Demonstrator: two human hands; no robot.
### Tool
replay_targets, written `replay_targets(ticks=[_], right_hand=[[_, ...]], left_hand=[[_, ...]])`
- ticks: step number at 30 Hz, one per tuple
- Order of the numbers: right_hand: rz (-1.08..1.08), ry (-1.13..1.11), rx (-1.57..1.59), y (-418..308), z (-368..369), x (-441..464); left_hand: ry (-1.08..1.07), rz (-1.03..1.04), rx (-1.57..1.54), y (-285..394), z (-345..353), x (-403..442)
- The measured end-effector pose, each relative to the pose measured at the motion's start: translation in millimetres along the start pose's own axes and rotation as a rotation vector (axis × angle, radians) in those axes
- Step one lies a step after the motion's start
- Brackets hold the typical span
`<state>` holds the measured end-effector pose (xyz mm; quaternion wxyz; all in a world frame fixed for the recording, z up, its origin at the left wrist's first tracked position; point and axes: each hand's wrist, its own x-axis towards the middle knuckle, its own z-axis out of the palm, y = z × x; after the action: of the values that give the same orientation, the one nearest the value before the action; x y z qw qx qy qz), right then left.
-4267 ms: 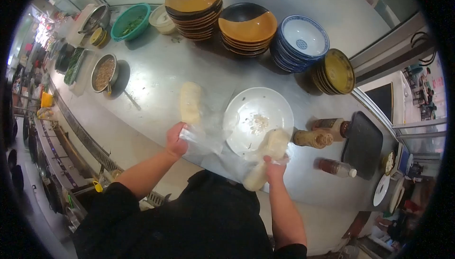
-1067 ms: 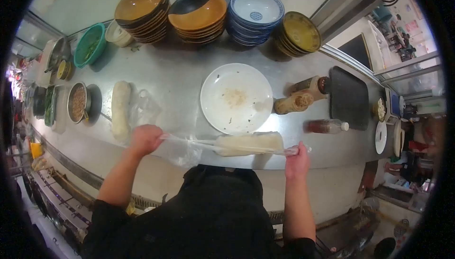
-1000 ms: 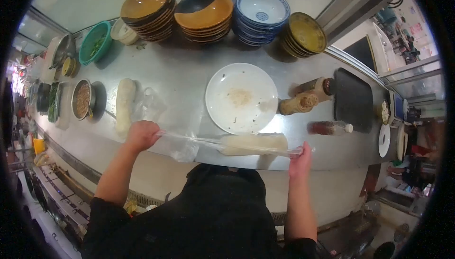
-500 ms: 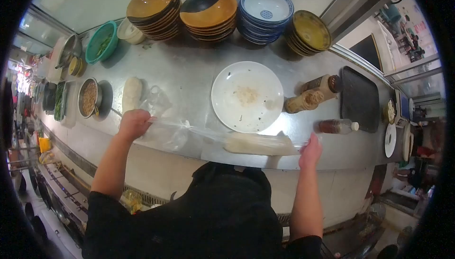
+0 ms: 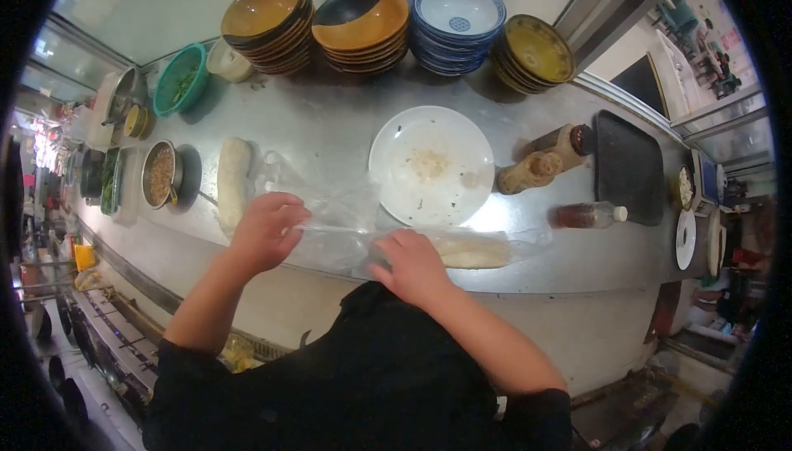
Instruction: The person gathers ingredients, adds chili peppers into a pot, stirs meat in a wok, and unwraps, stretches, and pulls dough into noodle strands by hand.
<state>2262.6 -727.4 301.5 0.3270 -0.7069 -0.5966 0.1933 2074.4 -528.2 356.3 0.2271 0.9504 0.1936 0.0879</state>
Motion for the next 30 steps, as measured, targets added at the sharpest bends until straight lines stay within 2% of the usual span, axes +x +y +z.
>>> replay_targets(ticks=[2, 4, 5, 7, 8, 10, 11, 13, 14, 16, 17, 19, 23, 25, 26, 28, 30], right_hand=[[0.017, -0.063, -0.01, 0.2, 13.0, 6.0], [0.158, -0.095, 0.069, -2.9, 15.1, 10.3], [0.158, -0.097, 0.069, -1.8, 16.2, 9.9], [0.274, -0.088, 0.36, 0.7, 17.6, 7.7], [0.273, -0.091, 0.359, -0.3, 15.7, 8.5], [0.506, -0.286, 0.744, -4.9, 9.8, 10.3], [0.505, -0.289, 0.744, -8.4, 5.4, 11.5], [0.448, -0.398, 0.484, -13.2, -3.3, 11.7], [0.449, -0.398, 0.483, -9.9, -4.8, 8.7], [0.329, -0.358, 0.46, 2.2, -7.6, -0.7], [0.329, -0.36, 0.46, 8.1, -9.2, -3.7], [0.484, -0.304, 0.634, 17.0, -12.0, -8.0], [0.512, -0.328, 0.729, 17.3, -16.6, -8.0], [0.606, -0.294, 0.874, 22.5, -18.9, -5.2], [0.606, -0.29, 0.875, 20.4, -23.0, -0.5], [0.698, -0.211, 1.083, 11.1, -33.3, 10.1], [0.651, -0.207, 1.105, 10.1, -29.6, 14.9]], left_hand=[[0.022, 0.018, -0.043, 8.8, 11.3, -2.1], [0.044, 0.035, -0.092, 17.8, 26.1, -0.2], [0.018, 0.026, -0.119, 21.4, 35.0, 2.2], [0.018, 0.019, -0.168, 31.7, 45.9, 7.2], [0.02, 0.017, -0.169, 33.7, 49.4, 9.8], [-0.021, -0.029, -0.093, 31.3, 56.5, 13.4], [-0.02, -0.032, -0.093, 27.7, 59.3, 13.9], [-0.063, -0.16, -0.086, 18.1, 68.2, 15.6], [-0.062, -0.159, -0.088, 4.9, 74.5, 17.5], [-0.149, -0.373, 0.008, -33.2, 84.8, 20.0], [-0.149, -0.374, 0.007, -46.5, 87.1, 19.9], [-0.086, -0.596, 0.014, -63.3, 89.0, 19.8], [-0.097, -0.615, 0.042, -56.9, 69.8, 20.1], [0.242, -0.356, -0.051, -58.7, 62.1, 16.4], [0.241, -0.353, -0.05, -43.3, 47.4, 19.1], [0.403, -0.039, -0.116, 5.8, 16.4, 21.9], [0.36, -0.07, -0.154, 31.8, 34.4, -1.1]])
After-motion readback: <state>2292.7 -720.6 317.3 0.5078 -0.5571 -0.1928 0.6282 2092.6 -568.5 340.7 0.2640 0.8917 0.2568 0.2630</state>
